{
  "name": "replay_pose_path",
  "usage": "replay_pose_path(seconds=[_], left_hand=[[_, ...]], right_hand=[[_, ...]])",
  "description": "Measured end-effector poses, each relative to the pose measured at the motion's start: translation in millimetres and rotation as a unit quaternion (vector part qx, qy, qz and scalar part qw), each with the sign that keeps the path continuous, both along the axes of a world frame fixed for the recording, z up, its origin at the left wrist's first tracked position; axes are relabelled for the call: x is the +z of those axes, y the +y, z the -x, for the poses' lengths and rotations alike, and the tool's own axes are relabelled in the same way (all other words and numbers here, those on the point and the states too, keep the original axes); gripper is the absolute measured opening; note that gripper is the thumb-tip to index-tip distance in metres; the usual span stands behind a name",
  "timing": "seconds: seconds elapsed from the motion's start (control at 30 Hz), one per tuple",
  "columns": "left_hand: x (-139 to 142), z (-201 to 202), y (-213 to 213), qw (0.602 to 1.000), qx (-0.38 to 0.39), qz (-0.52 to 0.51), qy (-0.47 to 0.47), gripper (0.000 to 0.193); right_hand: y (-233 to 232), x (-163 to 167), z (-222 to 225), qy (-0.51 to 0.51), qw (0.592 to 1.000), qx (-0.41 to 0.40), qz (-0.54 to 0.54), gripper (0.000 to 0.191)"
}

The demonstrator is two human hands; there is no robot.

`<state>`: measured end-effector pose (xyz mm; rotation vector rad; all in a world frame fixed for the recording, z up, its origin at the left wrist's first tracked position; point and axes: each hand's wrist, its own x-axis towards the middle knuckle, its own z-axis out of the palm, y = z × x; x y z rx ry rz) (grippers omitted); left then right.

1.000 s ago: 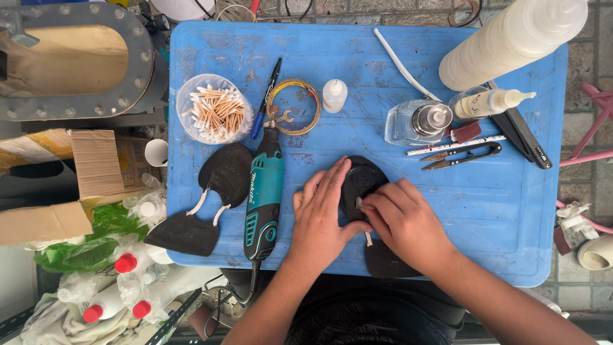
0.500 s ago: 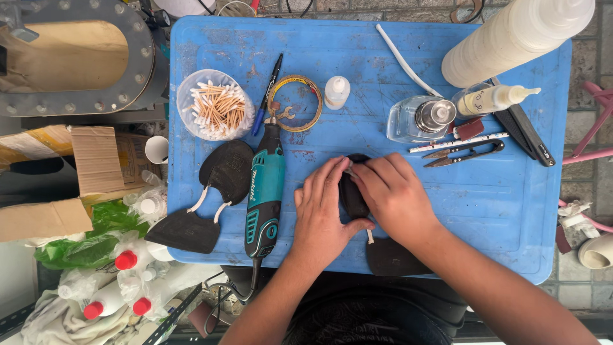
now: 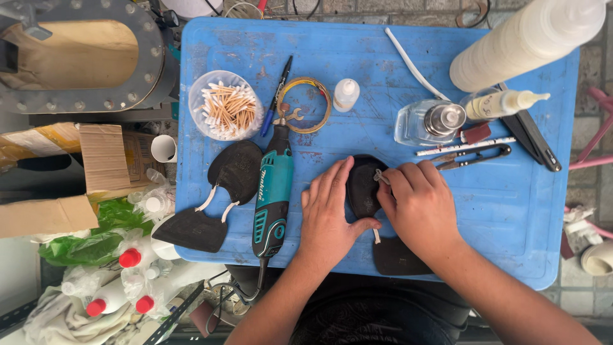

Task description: The person uses a rotary tool to grind and smooth the surface of black sandal soles. They then use a small knife to scrape and clean the soles, removing debris and smoothing the edges.

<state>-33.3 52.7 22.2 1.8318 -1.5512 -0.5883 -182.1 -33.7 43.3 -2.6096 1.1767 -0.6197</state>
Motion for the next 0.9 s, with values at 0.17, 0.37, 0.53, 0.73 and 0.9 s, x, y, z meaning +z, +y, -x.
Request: replay_pose_path(seconds=[0.17, 0.37, 0.53, 0.73, 0.9], left_hand=[[0, 1, -1, 1.000, -0.011, 0.003, 0.004, 0.122], [-2, 2, -1, 1.000, -0.003, 0.000, 0.003, 0.124], [-3, 1, 0, 1.000, -0.005, 0.011, -0.002, 0.122], [5, -9, 1, 0.999, -0.032, -0.001, 0.020, 0.119], [9, -27, 3, 0.994, -0.088, -0.008, 0.060, 0.099]], right_hand=[[-11, -10, -14, -0.034, 0.996, 0.037, 0.072, 0.014], [-15, -19, -22, -0.071, 0.991, 0.102, 0.057, 0.021], [-1, -6, 4, -0.025, 0.987, 0.156, -0.029, 0.037], [5, -1, 24, -0.015, 0.989, 0.149, -0.010, 0.023], [3, -12, 7, -0.031, 0.993, 0.116, -0.001, 0.021]])
